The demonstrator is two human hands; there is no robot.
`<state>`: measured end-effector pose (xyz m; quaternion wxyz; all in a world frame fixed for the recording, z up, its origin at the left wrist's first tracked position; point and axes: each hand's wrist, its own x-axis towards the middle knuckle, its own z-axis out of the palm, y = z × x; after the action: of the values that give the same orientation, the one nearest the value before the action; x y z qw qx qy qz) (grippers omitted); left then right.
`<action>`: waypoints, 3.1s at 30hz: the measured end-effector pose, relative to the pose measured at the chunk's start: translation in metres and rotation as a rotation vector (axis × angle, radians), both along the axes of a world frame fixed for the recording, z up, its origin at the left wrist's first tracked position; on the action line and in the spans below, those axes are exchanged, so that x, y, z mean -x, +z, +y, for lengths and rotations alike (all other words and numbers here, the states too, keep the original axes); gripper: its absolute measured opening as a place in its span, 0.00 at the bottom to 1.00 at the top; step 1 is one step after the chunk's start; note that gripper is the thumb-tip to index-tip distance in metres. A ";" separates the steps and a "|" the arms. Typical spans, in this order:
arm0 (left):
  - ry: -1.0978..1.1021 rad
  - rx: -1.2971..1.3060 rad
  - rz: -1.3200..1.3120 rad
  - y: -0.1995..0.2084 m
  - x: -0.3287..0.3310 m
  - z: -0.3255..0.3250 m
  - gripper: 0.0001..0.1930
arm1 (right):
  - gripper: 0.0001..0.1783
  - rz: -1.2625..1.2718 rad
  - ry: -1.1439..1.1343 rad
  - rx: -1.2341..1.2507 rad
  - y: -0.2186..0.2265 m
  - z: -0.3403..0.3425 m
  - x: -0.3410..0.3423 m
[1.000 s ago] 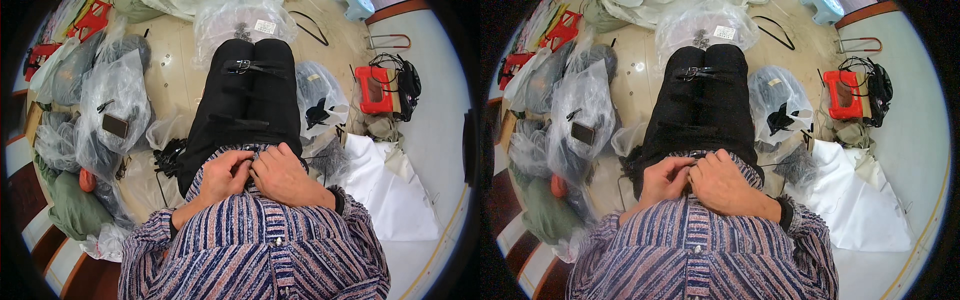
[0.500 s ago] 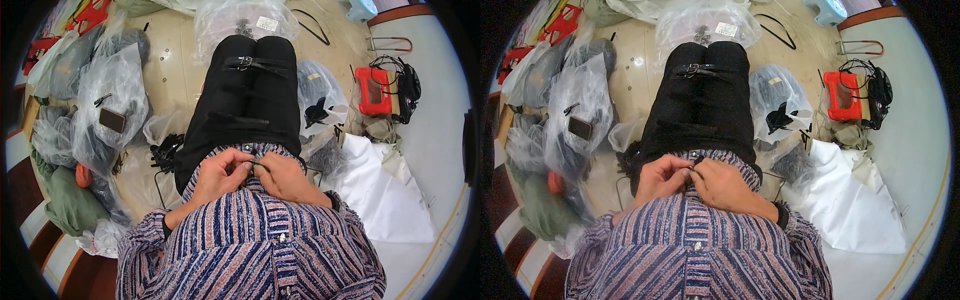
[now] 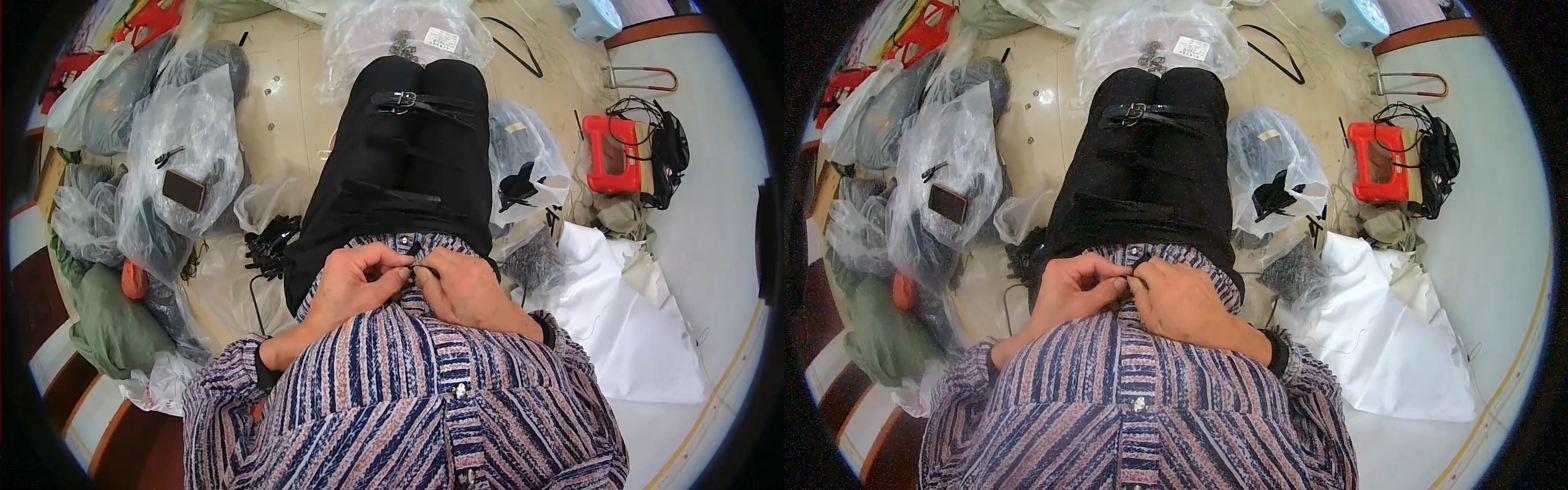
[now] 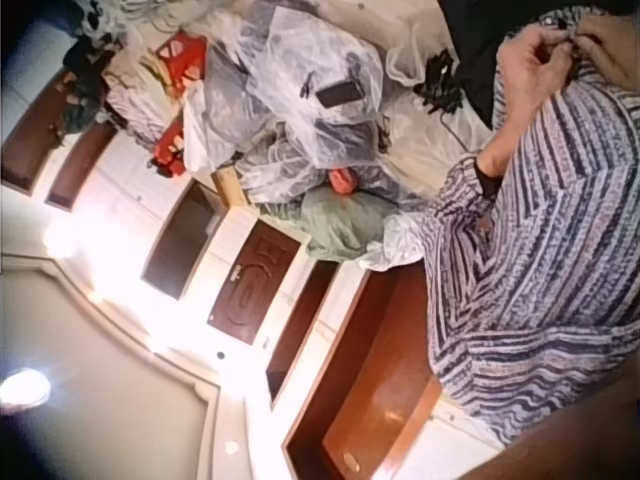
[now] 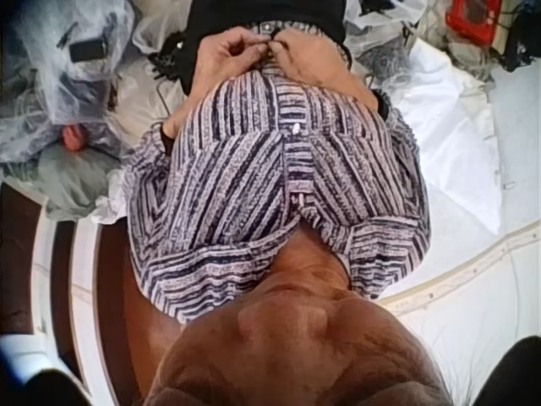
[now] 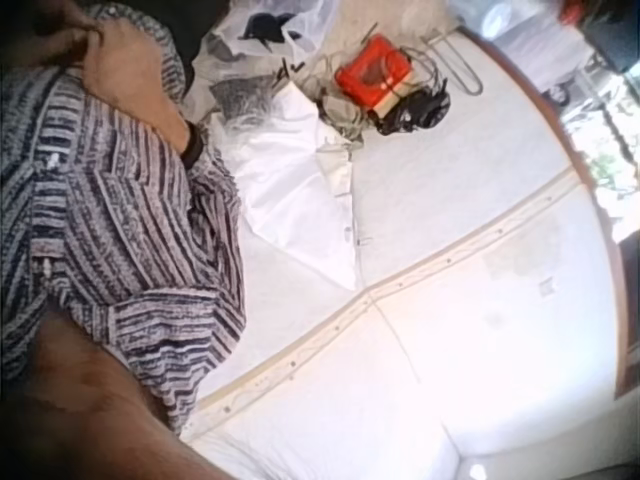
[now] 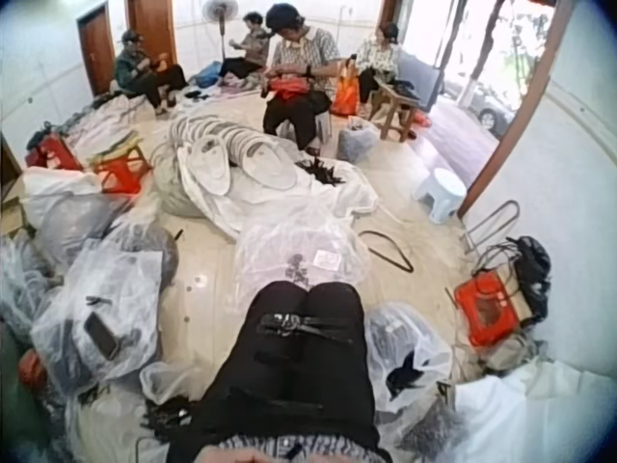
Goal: Assembling black straps with metal buckles for shoes.
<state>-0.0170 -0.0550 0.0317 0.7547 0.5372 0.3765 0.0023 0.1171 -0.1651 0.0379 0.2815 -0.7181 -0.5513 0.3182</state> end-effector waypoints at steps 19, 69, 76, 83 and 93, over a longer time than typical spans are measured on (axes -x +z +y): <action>-0.230 -0.955 -0.108 -0.006 -0.007 -0.004 0.11 | 0.09 -0.337 0.377 0.047 0.010 0.009 -0.001; 0.046 -0.055 0.030 0.009 -0.027 0.023 0.10 | 0.19 0.801 -0.323 0.092 -0.009 0.033 -0.022; 0.048 0.082 0.063 0.009 -0.027 0.023 0.10 | 0.19 0.832 -0.286 0.180 -0.013 0.032 -0.024; 0.073 0.079 0.037 0.004 -0.026 0.020 0.09 | 0.19 0.613 -0.220 0.144 0.000 0.036 -0.021; 0.082 -0.020 -0.035 0.000 -0.028 0.014 0.07 | 0.18 0.250 -0.208 -0.020 -0.008 0.037 -0.013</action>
<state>0.0110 -0.0411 0.0321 0.7551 0.5288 0.3847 0.0463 0.1303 -0.1285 0.0295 0.3867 -0.7232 -0.4376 0.3687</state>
